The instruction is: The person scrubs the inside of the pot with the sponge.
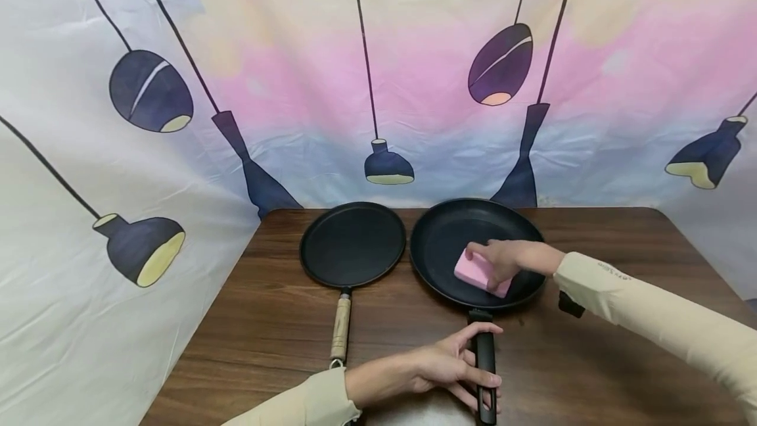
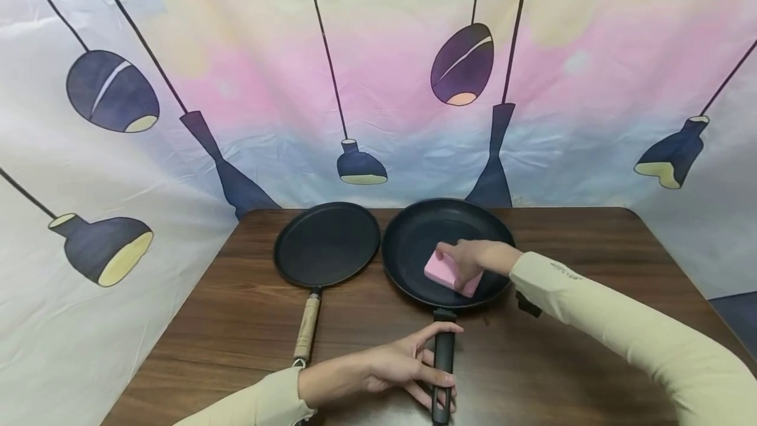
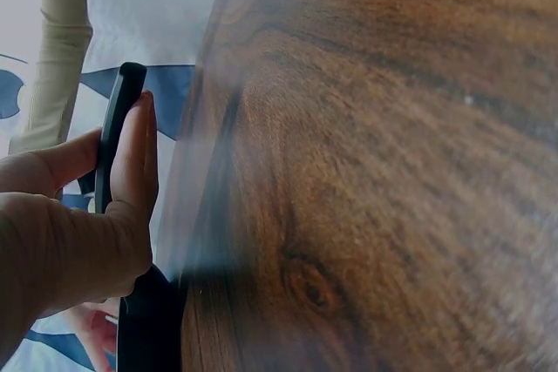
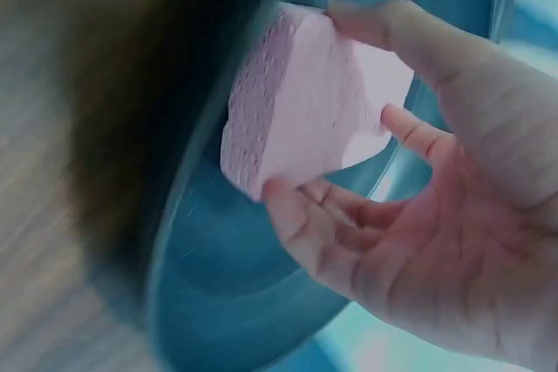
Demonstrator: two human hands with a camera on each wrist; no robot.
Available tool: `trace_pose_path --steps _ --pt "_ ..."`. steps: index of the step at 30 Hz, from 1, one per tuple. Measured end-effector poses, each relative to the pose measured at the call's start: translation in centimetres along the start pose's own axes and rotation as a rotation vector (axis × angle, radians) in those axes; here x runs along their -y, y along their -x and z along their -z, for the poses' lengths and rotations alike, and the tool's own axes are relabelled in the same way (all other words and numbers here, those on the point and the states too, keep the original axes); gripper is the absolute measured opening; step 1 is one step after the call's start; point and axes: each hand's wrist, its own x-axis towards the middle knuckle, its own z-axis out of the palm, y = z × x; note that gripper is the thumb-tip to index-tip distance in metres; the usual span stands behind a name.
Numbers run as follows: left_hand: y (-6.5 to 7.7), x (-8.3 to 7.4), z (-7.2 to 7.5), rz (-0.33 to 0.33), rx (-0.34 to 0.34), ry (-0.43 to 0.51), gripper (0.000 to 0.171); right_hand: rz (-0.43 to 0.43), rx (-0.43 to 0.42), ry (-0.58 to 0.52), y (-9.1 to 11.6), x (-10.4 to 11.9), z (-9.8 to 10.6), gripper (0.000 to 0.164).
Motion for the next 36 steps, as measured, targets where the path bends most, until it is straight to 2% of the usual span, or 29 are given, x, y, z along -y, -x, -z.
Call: trace_pose_path --steps 4,8,13,17,24,28,36 --pt "-0.1 0.0 0.1 0.002 -0.005 -0.017 0.063 0.092 -0.064 0.101 0.1 2.7 -0.7 0.067" --pt "-0.2 -0.1 0.2 -0.002 -0.006 -0.023 0.064 0.112 -0.098 0.128 -1.3 3.4 -0.1 0.065" --pt "-0.1 -0.1 0.2 0.004 0.0 -0.003 0.062 0.06 -0.167 0.123 -3.9 1.7 1.0 0.062" --pt "0.0 -0.1 0.1 0.009 0.007 0.011 0.061 -0.028 -0.21 0.1 -4.6 -0.6 1.6 0.056" --pt "0.3 0.2 0.2 -0.01 0.005 0.021 0.062 -0.141 -0.153 0.031 -3.0 -3.0 1.8 0.047" --pt "0.2 0.3 0.3 -0.021 0.007 0.025 0.063 -0.16 -0.125 0.02 -2.2 -3.5 1.4 0.046" --pt "0.2 0.3 0.4 -0.014 0.004 0.015 0.063 -0.148 -0.068 0.053 -1.3 -2.4 1.3 0.055"
